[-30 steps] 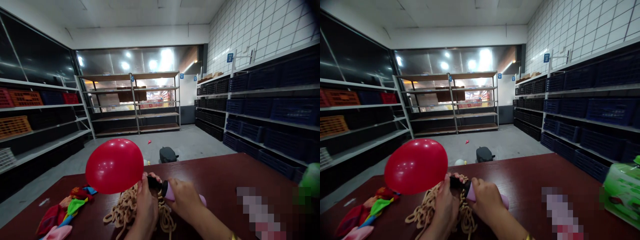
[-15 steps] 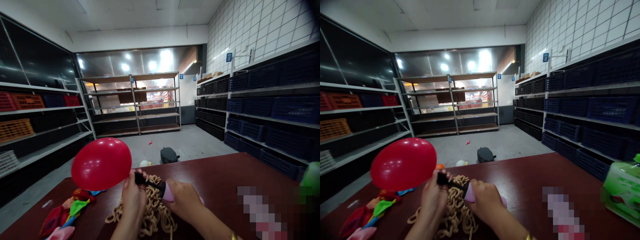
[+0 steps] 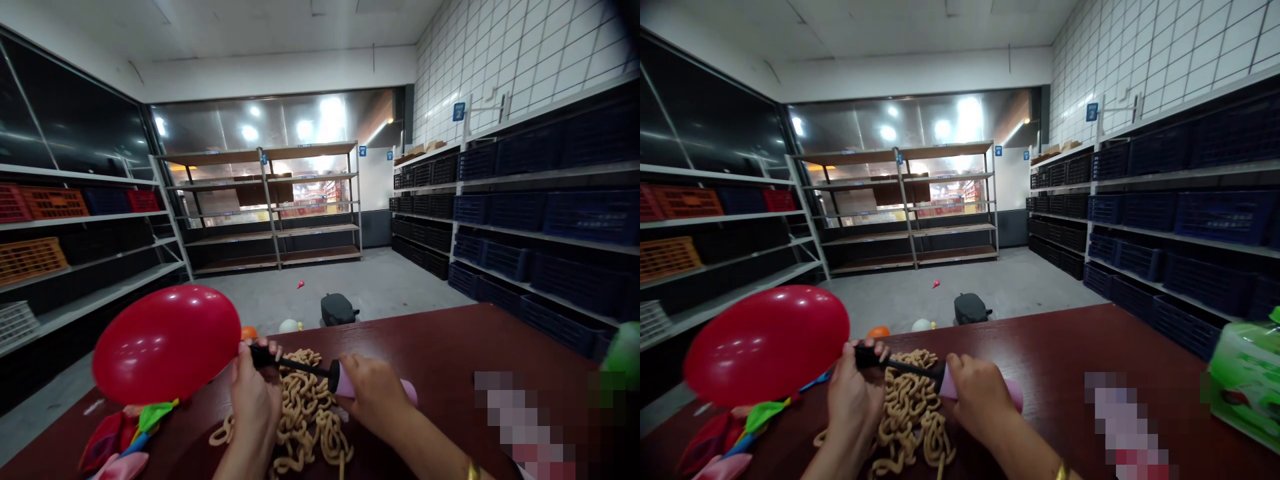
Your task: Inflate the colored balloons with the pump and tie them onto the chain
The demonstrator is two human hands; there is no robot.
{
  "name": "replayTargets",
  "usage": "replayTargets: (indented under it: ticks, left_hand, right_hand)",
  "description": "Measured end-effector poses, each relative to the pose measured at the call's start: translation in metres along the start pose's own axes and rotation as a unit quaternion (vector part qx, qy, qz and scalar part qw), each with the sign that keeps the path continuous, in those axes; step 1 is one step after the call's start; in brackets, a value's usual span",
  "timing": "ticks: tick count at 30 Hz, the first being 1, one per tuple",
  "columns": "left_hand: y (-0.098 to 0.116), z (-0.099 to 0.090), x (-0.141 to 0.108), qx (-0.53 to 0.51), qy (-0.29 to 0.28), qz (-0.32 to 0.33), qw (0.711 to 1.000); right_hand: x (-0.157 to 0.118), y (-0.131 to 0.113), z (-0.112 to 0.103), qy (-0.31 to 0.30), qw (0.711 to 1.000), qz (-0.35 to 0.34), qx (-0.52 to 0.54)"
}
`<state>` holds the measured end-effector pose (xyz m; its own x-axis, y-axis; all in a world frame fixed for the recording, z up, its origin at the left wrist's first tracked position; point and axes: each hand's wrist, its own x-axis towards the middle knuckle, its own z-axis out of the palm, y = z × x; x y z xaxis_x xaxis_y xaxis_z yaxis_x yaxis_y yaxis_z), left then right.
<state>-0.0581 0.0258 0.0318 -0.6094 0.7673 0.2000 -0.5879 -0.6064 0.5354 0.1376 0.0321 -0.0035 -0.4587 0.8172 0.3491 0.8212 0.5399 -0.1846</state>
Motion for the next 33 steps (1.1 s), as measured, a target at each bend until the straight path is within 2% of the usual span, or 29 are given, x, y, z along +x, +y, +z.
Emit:
replayTargets:
  ticks: [8, 13, 17, 20, 24, 28, 30, 33]
  left_hand:
    - [-0.041, 0.007, -0.049, 0.022, -0.009, -0.073, 0.997]
    - [-0.049, 0.008, -0.059, 0.024, -0.022, -0.086, 0.996]
    - [-0.044, 0.007, -0.050, 0.022, -0.035, -0.098, 0.994]
    - [-0.037, 0.005, -0.034, 0.011, -0.020, -0.084, 0.996]
    - [-0.014, -0.003, -0.002, 0.000, 0.006, -0.045, 0.999]
    - [0.013, -0.013, 0.025, -0.021, 0.008, 0.006, 1.000]
    - [0.020, -0.016, 0.030, -0.025, 0.007, 0.024, 0.999]
    - [0.021, -0.014, 0.028, -0.030, -0.003, 0.040, 0.999]
  right_hand:
    - [-0.003, -0.014, -0.003, 0.003, 1.000, 0.001, 0.019]
    - [-0.004, -0.016, -0.002, 0.008, 0.999, 0.014, 0.033]
    - [-0.003, -0.018, 0.001, 0.015, 0.998, 0.004, 0.056]
    - [-0.002, -0.016, 0.004, 0.019, 0.999, -0.002, 0.048]
    - [-0.001, -0.009, 0.009, 0.008, 1.000, -0.017, 0.019]
    - [0.000, -0.002, 0.013, 0.003, 1.000, -0.022, 0.002]
    - [0.000, 0.001, 0.014, 0.006, 1.000, -0.026, -0.005]
    - [0.000, 0.004, 0.015, 0.016, 0.999, -0.029, -0.030]
